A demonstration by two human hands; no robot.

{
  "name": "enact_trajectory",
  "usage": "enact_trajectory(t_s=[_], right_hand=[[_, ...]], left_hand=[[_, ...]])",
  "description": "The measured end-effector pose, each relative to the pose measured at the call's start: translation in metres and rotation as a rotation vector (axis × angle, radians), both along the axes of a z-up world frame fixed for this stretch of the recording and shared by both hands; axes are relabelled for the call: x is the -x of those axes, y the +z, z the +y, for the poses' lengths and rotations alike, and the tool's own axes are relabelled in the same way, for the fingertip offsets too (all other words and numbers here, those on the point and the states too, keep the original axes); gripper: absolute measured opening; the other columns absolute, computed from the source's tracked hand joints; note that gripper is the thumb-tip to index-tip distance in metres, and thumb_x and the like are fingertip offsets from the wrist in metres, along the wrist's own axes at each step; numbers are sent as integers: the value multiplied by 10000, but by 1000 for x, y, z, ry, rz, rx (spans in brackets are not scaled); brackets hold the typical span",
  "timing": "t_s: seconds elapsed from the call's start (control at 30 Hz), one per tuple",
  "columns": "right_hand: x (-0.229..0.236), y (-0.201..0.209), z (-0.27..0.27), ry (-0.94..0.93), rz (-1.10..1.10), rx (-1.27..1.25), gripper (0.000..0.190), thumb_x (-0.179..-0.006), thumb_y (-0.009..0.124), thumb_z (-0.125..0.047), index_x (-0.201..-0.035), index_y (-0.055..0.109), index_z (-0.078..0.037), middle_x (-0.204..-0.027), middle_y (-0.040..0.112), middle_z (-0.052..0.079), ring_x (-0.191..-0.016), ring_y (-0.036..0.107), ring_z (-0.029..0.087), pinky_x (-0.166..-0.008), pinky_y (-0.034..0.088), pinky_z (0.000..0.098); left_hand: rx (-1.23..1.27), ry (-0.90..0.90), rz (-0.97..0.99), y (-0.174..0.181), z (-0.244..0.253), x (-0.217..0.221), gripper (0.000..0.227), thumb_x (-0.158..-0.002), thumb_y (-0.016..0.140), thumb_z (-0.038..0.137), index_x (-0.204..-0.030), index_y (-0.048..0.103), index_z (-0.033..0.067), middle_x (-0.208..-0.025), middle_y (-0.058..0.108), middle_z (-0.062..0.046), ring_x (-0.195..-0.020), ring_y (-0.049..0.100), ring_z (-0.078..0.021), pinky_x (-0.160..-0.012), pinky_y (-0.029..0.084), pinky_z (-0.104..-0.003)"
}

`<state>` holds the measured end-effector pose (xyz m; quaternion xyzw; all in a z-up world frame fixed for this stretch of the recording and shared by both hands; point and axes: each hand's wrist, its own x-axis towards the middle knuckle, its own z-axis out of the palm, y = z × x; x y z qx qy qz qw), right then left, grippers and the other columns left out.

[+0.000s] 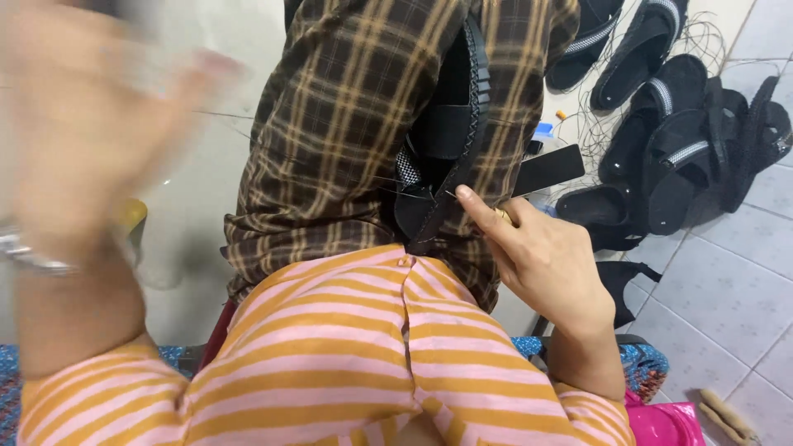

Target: Hand-stitching the upper part of a black sandal using a needle and thread.

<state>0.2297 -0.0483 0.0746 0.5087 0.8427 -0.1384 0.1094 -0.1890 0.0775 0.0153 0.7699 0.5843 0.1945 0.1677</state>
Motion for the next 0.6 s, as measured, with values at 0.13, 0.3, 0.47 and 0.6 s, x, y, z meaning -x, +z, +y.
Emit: enact_trajectory(t_s=[0.13, 0.3, 0.47, 0.6], right_hand=[[0, 5, 6, 9, -21, 31, 597, -968, 613, -209, -1536, 463, -319, -849, 522, 13, -582, 554, 245, -412, 419, 403], [-2, 8, 16, 53, -9, 20, 562, -977, 616, -253, -1519, 491, -333, -808, 514, 16, -595, 566, 243, -411, 424, 416], [-3, 14, 26, 77, -19, 55, 563, -955, 606, -246, -1497, 514, -366, -774, 523, -7, -610, 602, 221, -396, 417, 409], [9, 23, 22, 45, -113, 8, 645, -842, 640, -240, -1469, 563, -373, -772, 550, -10, -579, 620, 235, -343, 431, 416]], left_hand=[[-165, -504, 110, 35, 14, -120, 683, -966, 804, 693, -910, 734, 17, -1092, 651, -166, -965, 587, -350, -759, 454, -458], [-344, -679, 51, 20, 29, -167, 733, -746, 778, 870, -811, 735, 141, -1125, 597, -58, -1055, 500, -284, -812, 370, -431], [-390, -685, 64, 11, 37, -176, 771, -677, 813, 901, -781, 739, 141, -1080, 582, -41, -1053, 505, -272, -816, 408, -443], [-398, -682, 105, 5, 39, -184, 784, -670, 781, 926, -800, 729, 155, -1112, 581, -31, -1092, 508, -267, -826, 411, -438]])
